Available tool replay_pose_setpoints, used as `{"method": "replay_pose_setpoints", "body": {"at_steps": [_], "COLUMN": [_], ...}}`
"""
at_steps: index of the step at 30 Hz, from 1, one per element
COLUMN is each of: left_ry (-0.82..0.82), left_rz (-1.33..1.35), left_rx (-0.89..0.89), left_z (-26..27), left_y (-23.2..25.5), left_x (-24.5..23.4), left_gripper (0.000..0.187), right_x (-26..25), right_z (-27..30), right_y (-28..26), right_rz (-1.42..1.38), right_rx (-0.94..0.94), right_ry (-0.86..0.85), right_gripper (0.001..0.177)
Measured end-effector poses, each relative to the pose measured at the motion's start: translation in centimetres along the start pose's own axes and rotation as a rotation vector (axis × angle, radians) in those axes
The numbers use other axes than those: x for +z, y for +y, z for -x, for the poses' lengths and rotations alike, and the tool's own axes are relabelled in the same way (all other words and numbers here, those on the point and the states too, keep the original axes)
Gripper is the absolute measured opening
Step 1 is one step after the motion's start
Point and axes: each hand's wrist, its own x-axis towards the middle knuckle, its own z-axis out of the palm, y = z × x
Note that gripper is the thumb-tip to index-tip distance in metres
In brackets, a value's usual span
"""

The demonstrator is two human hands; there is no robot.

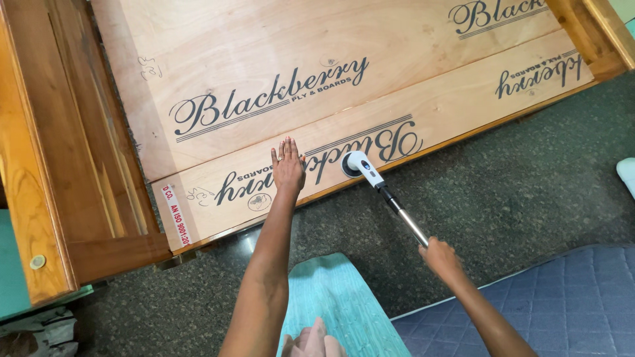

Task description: The person cleans the interior wooden boards of a bed frame using a handheld motorized scrubbing brush, moving it across the surface of the plywood.

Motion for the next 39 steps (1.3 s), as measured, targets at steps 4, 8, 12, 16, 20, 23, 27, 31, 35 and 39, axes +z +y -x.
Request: {"method": "replay_pose_setpoints", "body": {"at_steps": [4,8,12,16,20,23,27,31,35,39], "left_ry": [0.014,0.034,0.024,0.015,0.033,0.035,0.059,0.021,0.005,0.011], "left_rz": [0.009,-0.011,-0.01,-0.002,0.021,0.049,0.027,0.029,0.05,0.046], "left_rx": [0.01,0.02,0.017,0.012,0.005,-0.009,-0.009,-0.009,-0.02,-0.025], "left_z": [0.0,-0.3,-0.8,-0.9,-1.1,-1.8,-3.1,-4.4,-5.1,-5.3], "left_y": [0.3,0.2,0.4,0.3,-0.4,-1.1,-1.6,-1.4,-1.6,-2.1], "left_x": [-0.3,-0.3,-0.3,-0.5,-0.4,0.2,0.8,0.5,0.2,-0.2], "left_gripper": [0.067,0.066,0.066,0.067,0.067,0.068,0.067,0.067,0.067,0.066], "right_x": [0.7,0.9,-0.1,-1.7,-2.6,-2.6,-2.3,-2.5,-3.8,-5.0], "right_z": [-1.4,-3.3,-4.7,-5.5,-5.9,-6.5,-8.4,-10.0,-10.7,-11.7], "right_y": [1.3,1.5,0.8,-0.9,-3.0,-4.0,-4.6,-5.3,-6.9,-8.2], "right_rz": [-0.014,-0.066,-0.07,-0.08,-0.051,-0.051,-0.027,-0.039,-0.064,-0.11], "right_rx": [0.002,0.027,-0.034,-0.041,-0.062,-0.068,-0.095,-0.105,-0.075,-0.02], "right_ry": [0.025,-0.031,0.034,0.007,0.005,0.006,0.061,0.068,0.022,-0.044], "right_gripper": [0.043,0.042,0.042,0.042,0.043,0.042,0.042,0.042,0.043,0.044]}}
